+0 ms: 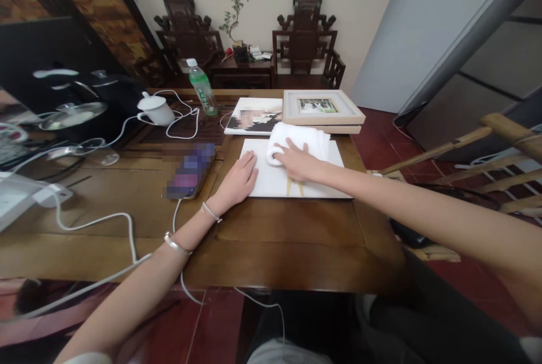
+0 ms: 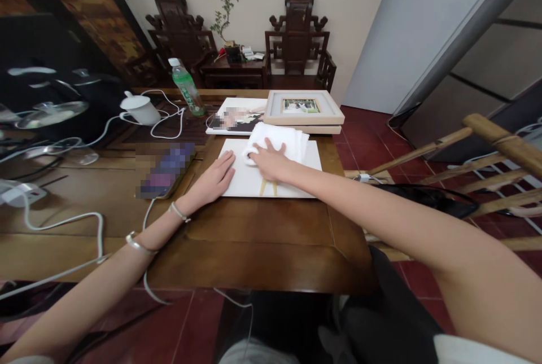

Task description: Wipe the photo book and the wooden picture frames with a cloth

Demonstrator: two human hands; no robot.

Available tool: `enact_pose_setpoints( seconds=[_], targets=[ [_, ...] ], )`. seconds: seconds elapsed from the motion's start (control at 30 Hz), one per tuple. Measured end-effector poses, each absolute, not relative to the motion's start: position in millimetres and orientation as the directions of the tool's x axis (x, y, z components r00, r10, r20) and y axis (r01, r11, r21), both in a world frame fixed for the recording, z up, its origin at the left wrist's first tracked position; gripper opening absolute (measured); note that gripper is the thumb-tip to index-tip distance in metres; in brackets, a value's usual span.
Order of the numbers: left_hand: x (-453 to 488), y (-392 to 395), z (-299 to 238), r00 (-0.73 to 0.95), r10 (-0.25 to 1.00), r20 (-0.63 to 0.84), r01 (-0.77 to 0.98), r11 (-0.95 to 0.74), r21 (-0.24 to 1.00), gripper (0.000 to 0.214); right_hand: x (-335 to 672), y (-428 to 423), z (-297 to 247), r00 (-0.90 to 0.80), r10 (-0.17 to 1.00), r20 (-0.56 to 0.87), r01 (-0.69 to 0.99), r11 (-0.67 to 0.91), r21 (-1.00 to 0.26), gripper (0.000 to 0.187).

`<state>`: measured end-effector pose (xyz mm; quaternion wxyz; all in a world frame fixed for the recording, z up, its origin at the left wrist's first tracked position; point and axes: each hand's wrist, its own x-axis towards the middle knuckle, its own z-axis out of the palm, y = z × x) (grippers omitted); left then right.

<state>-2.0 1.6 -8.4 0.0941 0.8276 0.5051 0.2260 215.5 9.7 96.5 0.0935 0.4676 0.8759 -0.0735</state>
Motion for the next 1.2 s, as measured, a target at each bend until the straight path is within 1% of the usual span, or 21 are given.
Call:
enact_pose_setpoints(
  seconds=[0.07,0.17,0.23,0.33,0.47,0.57,0.63,0.73,0.87,1.0,1.1,1.2],
  targets=[
    [-2,2,-9,0.388,0.879,0.278,0.795,-0.472,0.381,0.055,214,-4,91,-0.543,0.806,-0.234,0.832,0.554,-0.024,0.078],
    [-1,2,-9,0.38,0.88,0.285,0.796,-0.468,0.383,0.054,216,-33,88,-0.56,0.782,-0.273,0.816,0.577,-0.023,0.082],
    [0,1,-8,0.376,0.881,0.288,0.795,-0.466,0.388,0.054,220,-54,89,-0.594,0.748,-0.296,0.79,0.612,-0.038,0.082],
    [1,1,-8,0.379,0.88,0.286,0.795,-0.468,0.386,0.055,226,-84,98,-0.65,0.684,-0.33,0.738,0.673,-0.057,0.077],
    [1,0,-7,0.382,0.874,0.3,0.794,-0.477,0.378,0.054,231,-108,112,-0.679,0.61,-0.408,0.699,0.708,-0.105,0.073],
    [1,-1,-6,0.385,0.872,0.303,0.793,-0.48,0.375,0.053,233,-107,118,-0.723,0.585,-0.368,0.671,0.721,-0.173,0.067],
    [1,-1,-6,0.389,0.873,0.294,0.795,-0.479,0.371,0.054,232,-97,119,-0.737,0.593,-0.326,0.668,0.713,-0.213,0.065],
    [0,0,-6,0.394,0.875,0.282,0.798,-0.477,0.367,0.056,229,-71,118,-0.705,0.635,-0.316,0.706,0.67,-0.23,0.07],
    [-1,1,-8,0.394,0.872,0.292,0.794,-0.483,0.37,0.055,221,-26,113,-0.656,0.692,-0.3,0.752,0.634,-0.182,0.073],
    [-3,2,-8,0.398,0.87,0.291,0.786,-0.487,0.381,0.055,210,5,100,-0.645,0.727,-0.236,0.757,0.65,-0.065,0.076],
    [-4,2,-8,0.406,0.867,0.287,0.78,-0.493,0.386,0.055,200,8,88,-0.617,0.765,-0.182,0.777,0.629,0.011,0.071],
    [-6,3,-10,0.402,0.871,0.283,0.778,-0.488,0.396,0.056,196,-5,82,-0.636,0.754,-0.163,0.759,0.65,0.046,0.065]
  ],
)
